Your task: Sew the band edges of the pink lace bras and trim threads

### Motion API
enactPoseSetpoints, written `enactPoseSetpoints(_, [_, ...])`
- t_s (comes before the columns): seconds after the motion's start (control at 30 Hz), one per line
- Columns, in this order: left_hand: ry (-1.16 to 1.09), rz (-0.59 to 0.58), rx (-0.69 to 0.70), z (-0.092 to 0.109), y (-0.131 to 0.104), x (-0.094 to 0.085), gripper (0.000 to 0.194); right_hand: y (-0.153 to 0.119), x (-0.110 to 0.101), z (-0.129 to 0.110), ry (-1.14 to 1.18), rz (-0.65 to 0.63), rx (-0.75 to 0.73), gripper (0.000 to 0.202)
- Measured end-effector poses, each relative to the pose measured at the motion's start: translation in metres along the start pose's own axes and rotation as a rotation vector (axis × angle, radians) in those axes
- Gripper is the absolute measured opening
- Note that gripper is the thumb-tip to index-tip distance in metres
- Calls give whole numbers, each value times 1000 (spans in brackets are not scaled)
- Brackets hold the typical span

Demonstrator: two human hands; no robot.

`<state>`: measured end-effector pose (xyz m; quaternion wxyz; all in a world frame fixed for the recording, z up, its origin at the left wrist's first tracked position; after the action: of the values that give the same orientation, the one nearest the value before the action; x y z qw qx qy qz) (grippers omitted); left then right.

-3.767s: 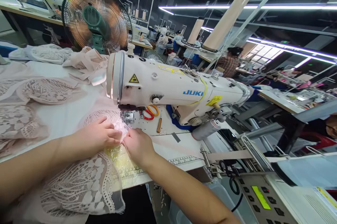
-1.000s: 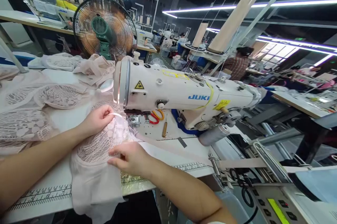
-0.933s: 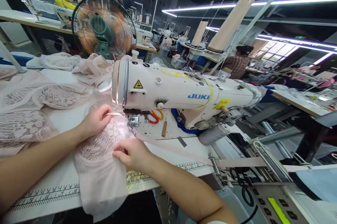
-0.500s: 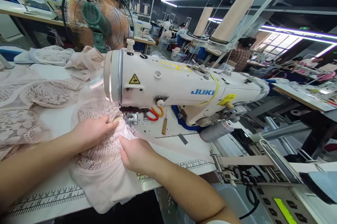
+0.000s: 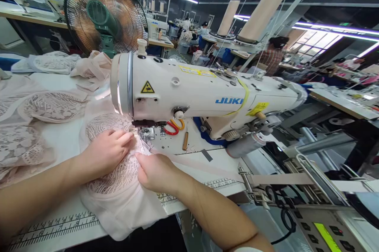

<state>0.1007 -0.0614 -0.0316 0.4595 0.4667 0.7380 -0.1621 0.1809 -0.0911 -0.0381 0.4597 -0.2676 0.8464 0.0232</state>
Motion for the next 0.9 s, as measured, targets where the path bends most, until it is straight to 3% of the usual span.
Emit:
enactPoseSetpoints(0.07, [-40, 58, 38, 5, -1, 0, 27, 0, 1, 1, -17, -1, -4, 18])
enactPoseSetpoints(0.33, [-163, 72, 38, 3, 1, 17, 29, 2, -1, 5, -84, 0, 9, 21])
enactPoseSetpoints(0.5, [-278, 17, -56, -5, 5, 18, 32, 2, -3, 8, -96, -14, 50, 22])
enactPoseSetpoints(0.9, [-277, -66, -68, -8, 16, 25, 34, 7, -4, 15, 8, -34, 113, 23])
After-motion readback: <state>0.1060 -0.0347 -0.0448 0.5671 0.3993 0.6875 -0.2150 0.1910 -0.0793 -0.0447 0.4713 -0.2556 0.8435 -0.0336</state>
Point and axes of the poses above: each hand's wrist, its own y-axis towards the middle knuckle, its own x-axis out of the palm, z = x × y, the point moved 8 cm from there along y, towards the middle knuckle, and after that the axes turned 15 degrees about y, right-handed, at the moved point
